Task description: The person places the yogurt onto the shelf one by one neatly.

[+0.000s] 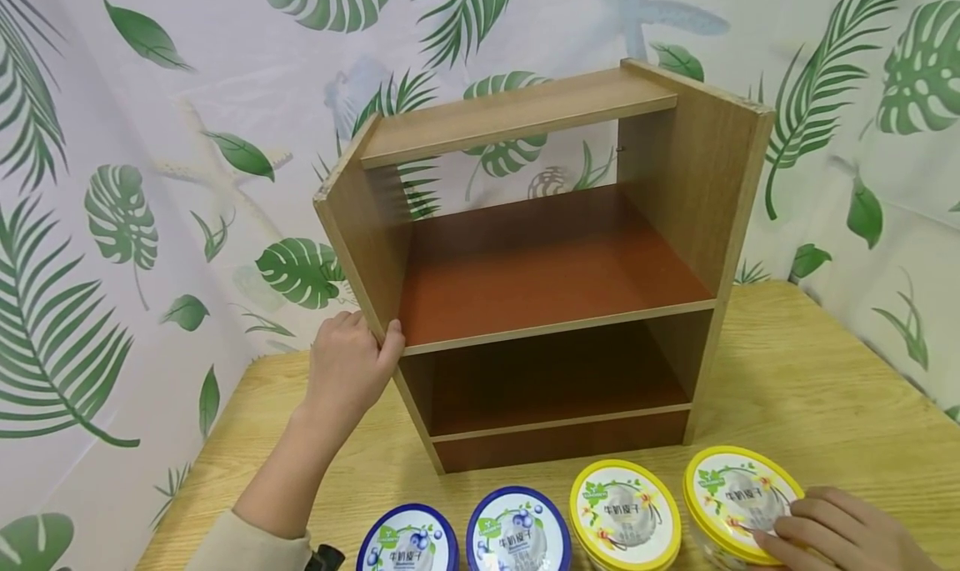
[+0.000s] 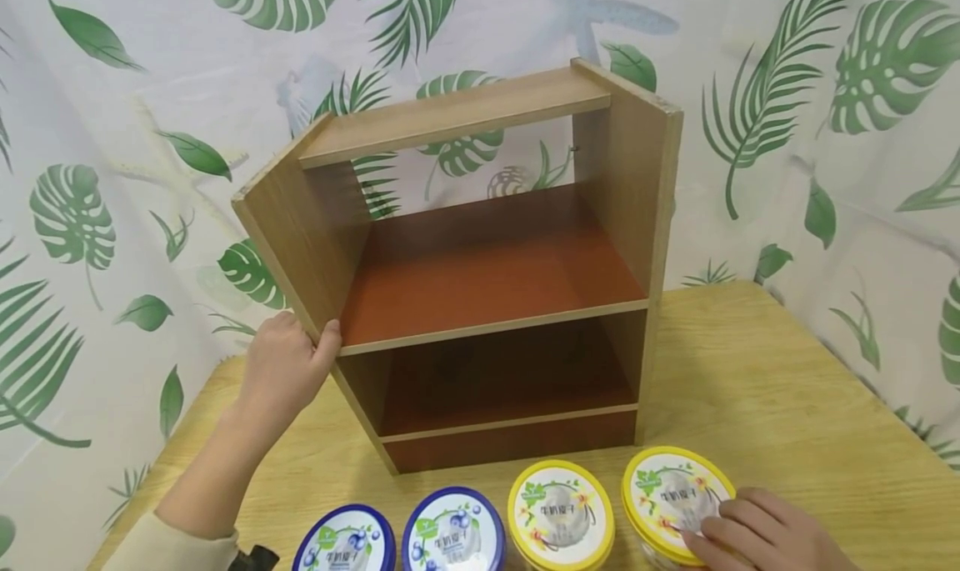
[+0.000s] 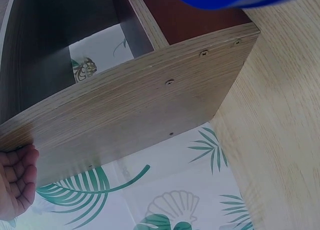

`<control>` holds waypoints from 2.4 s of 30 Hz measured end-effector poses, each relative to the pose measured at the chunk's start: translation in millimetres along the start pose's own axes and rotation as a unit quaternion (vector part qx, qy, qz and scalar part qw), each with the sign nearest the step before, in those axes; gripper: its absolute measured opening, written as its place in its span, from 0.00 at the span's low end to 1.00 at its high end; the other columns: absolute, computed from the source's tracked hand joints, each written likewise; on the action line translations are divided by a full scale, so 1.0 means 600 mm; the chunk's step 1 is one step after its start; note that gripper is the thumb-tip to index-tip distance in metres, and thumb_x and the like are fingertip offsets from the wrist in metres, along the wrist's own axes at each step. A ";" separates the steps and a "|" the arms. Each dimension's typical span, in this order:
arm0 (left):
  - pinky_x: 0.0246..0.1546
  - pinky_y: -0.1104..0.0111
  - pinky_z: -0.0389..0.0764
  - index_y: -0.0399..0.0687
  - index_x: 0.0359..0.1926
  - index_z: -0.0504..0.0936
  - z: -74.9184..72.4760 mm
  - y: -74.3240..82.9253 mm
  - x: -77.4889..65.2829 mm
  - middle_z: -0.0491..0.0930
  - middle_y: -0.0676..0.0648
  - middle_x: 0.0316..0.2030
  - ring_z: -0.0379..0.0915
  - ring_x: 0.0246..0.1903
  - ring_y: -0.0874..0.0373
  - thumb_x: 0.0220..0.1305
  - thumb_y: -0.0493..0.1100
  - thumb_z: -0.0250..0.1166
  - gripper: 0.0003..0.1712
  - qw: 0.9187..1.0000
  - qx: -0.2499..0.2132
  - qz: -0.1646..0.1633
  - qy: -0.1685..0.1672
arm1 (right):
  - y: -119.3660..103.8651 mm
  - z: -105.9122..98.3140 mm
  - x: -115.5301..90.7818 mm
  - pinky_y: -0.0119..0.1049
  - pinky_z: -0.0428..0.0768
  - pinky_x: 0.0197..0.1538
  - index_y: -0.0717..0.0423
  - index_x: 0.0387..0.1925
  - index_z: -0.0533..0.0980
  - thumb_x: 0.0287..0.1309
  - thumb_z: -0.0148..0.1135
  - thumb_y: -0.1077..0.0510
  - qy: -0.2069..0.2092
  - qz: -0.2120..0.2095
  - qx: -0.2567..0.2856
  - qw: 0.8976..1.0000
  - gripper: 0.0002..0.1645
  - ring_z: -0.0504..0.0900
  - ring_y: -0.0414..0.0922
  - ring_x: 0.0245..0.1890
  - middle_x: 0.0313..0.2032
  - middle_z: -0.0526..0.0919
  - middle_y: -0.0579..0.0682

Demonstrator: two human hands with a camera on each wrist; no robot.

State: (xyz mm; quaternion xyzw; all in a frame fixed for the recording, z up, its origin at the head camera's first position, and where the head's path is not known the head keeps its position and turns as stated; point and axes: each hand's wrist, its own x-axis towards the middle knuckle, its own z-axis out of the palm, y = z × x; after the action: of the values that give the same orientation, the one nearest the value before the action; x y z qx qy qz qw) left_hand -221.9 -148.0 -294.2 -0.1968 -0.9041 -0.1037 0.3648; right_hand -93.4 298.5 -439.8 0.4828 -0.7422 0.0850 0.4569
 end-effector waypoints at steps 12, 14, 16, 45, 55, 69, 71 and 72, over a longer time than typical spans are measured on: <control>0.28 0.57 0.73 0.37 0.20 0.78 0.000 0.003 -0.002 0.77 0.42 0.16 0.73 0.22 0.46 0.60 0.44 0.55 0.17 1.000 -0.001 -0.006 -0.006 | 0.006 0.012 0.010 0.32 0.65 0.44 0.53 0.24 0.78 0.69 0.47 0.48 0.050 -0.062 -0.009 0.997 0.22 0.71 0.41 0.20 0.20 0.77 0.44; 0.27 0.57 0.72 0.36 0.20 0.79 0.001 0.002 -0.002 0.77 0.42 0.16 0.73 0.21 0.46 0.59 0.44 0.55 0.17 1.000 -0.001 -0.004 -0.003 | 0.008 0.015 0.004 0.32 0.63 0.47 0.53 0.24 0.78 0.69 0.47 0.48 0.050 -0.070 -0.013 0.996 0.22 0.71 0.41 0.20 0.20 0.77 0.44; 0.26 0.58 0.72 0.36 0.20 0.79 0.001 0.002 -0.001 0.77 0.42 0.16 0.72 0.21 0.46 0.59 0.43 0.55 0.17 1.000 -0.001 -0.003 0.001 | 0.007 0.016 0.006 0.32 0.64 0.45 0.53 0.24 0.78 0.68 0.47 0.48 0.053 -0.075 -0.015 0.996 0.22 0.71 0.41 0.20 0.20 0.77 0.44; 0.26 0.57 0.72 0.35 0.22 0.79 -0.001 0.002 -0.001 0.77 0.41 0.16 0.71 0.21 0.46 0.59 0.43 0.55 0.16 1.000 -0.007 -0.007 -0.003 | 0.011 0.013 0.054 0.25 0.72 0.35 0.60 0.21 0.77 0.65 0.55 0.52 0.085 -0.067 0.097 0.989 0.20 0.72 0.38 0.23 0.21 0.78 0.48; 0.27 0.57 0.72 0.35 0.23 0.79 -0.001 0.002 0.000 0.77 0.40 0.17 0.72 0.22 0.45 0.59 0.43 0.54 0.17 1.000 -0.006 -0.009 -0.006 | 0.034 -0.007 0.085 0.27 0.71 0.35 0.62 0.30 0.78 0.68 0.50 0.55 0.049 -0.102 0.114 0.987 0.17 0.72 0.40 0.30 0.27 0.78 0.49; 0.28 0.57 0.72 0.34 0.25 0.81 -0.003 0.003 0.000 0.78 0.41 0.18 0.72 0.22 0.46 0.60 0.44 0.54 0.18 1.000 -0.007 -0.017 -0.015 | 0.058 -0.022 0.125 0.25 0.68 0.28 0.65 0.29 0.76 0.66 0.52 0.56 0.082 -0.122 0.115 0.982 0.16 0.70 0.41 0.26 0.27 0.77 0.50; 0.27 0.57 0.72 0.34 0.24 0.80 -0.002 0.003 -0.001 0.78 0.41 0.17 0.72 0.22 0.46 0.60 0.44 0.54 0.17 1.000 -0.008 -0.015 -0.012 | 0.061 -0.026 0.129 0.26 0.69 0.27 0.65 0.28 0.76 0.67 0.51 0.56 0.079 -0.126 0.115 0.982 0.16 0.70 0.41 0.26 0.27 0.77 0.50; 0.27 0.57 0.72 0.34 0.24 0.80 -0.002 0.003 -0.001 0.78 0.41 0.17 0.72 0.22 0.46 0.60 0.44 0.54 0.18 1.000 -0.008 -0.014 -0.011 | 0.063 -0.027 0.131 0.26 0.69 0.27 0.65 0.28 0.76 0.66 0.52 0.56 0.080 -0.128 0.114 0.982 0.16 0.70 0.41 0.26 0.26 0.77 0.50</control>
State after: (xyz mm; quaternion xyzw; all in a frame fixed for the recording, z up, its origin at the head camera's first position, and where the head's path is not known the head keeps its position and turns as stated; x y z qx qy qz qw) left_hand -220.3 -147.1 -293.7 -0.1883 -0.9097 -0.1141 0.3521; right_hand -123.0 277.0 -359.1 0.6146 -0.6206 0.1486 0.4638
